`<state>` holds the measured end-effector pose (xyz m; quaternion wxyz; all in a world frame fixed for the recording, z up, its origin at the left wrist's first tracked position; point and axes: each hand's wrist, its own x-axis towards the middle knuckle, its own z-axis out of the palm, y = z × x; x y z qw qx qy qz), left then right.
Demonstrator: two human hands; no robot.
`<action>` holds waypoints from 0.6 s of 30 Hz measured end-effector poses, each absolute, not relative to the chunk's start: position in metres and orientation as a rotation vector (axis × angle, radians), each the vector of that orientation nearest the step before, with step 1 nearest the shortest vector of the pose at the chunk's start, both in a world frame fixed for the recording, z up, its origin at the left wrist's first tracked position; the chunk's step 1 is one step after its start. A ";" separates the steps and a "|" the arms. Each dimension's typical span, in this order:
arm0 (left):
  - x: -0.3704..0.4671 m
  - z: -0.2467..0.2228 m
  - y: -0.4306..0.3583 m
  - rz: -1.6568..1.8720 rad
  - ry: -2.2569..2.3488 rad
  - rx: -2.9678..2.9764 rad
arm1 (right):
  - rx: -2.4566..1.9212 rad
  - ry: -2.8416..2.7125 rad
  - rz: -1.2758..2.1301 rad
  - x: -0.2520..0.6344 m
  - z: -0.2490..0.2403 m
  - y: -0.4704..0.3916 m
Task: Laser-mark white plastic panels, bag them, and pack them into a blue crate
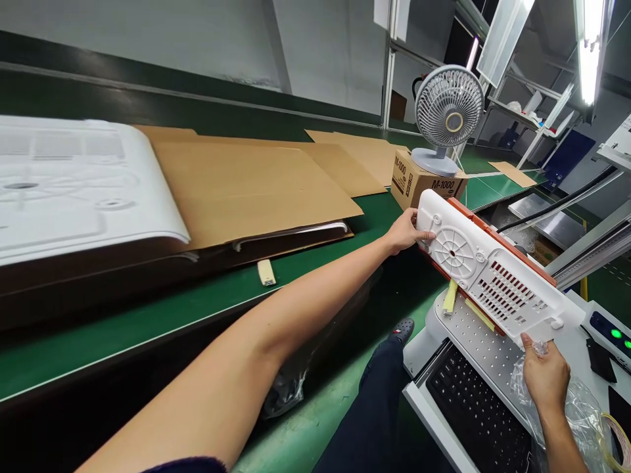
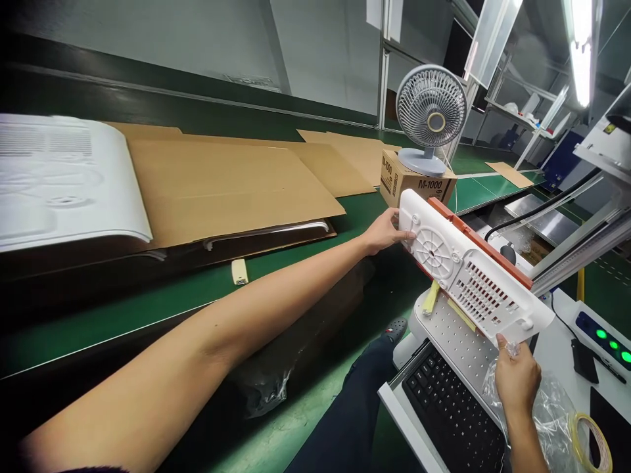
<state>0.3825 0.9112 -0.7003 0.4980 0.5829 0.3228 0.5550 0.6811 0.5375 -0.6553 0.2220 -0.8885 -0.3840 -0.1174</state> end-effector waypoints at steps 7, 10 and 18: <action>0.392 -0.698 0.917 1.337 0.804 1.403 | -2.409 -1.011 -0.237 0.686 -0.650 0.546; 0.390 -0.692 0.917 1.346 0.789 1.383 | -2.408 -0.988 -0.185 0.688 -0.654 0.551; 0.390 -0.690 0.917 1.340 0.829 1.427 | -2.369 -0.967 -0.155 0.699 -0.660 0.556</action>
